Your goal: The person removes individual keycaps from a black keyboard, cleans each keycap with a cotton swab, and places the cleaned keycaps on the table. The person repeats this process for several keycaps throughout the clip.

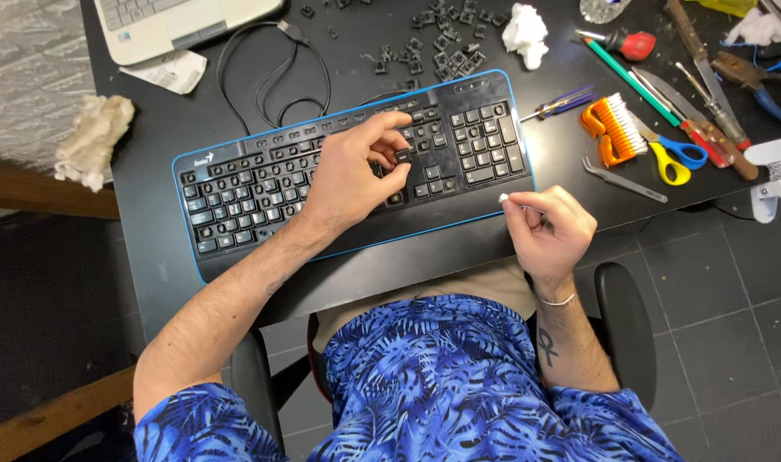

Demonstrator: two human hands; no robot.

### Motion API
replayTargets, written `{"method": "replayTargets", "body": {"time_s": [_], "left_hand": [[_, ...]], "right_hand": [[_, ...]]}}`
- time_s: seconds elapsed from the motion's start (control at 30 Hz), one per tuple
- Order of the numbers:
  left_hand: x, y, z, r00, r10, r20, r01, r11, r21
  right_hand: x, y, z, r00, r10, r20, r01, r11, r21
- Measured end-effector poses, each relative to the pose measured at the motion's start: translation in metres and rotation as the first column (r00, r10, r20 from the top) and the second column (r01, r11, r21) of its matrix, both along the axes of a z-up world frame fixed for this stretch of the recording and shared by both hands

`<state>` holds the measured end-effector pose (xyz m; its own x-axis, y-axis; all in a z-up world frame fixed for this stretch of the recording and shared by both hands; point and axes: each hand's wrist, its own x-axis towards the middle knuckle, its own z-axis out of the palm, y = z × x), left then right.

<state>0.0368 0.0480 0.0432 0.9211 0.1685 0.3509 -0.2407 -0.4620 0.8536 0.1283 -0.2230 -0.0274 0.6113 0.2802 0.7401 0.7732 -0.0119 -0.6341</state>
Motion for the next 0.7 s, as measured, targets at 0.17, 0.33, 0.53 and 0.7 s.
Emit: {"method": "replayTargets", "body": {"time_s": [0.17, 0.33, 0.53, 0.7], "left_hand": [[0.007, 0.000, -0.006, 1.000, -0.012, -0.011, 0.012, 0.998, 0.064], [0.016, 0.007, -0.016, 0.999, 0.004, -0.039, 0.004, 0.980, 0.199], [0.028, 0.013, -0.024, 0.999, 0.008, -0.034, -0.003, 0.992, 0.129], [0.039, 0.007, -0.033, 0.998, -0.025, -0.055, 0.033, 0.989, 0.142]], "right_hand": [[0.000, -0.001, 0.002, 1.000, 0.005, -0.020, -0.005, 1.000, 0.004], [-0.002, 0.000, 0.004, 1.000, 0.006, -0.027, -0.006, 1.000, 0.004], [-0.002, 0.000, 0.005, 0.999, 0.004, -0.032, -0.004, 1.000, -0.001], [-0.002, 0.001, 0.005, 1.000, -0.001, -0.025, 0.001, 1.000, -0.012]]}}
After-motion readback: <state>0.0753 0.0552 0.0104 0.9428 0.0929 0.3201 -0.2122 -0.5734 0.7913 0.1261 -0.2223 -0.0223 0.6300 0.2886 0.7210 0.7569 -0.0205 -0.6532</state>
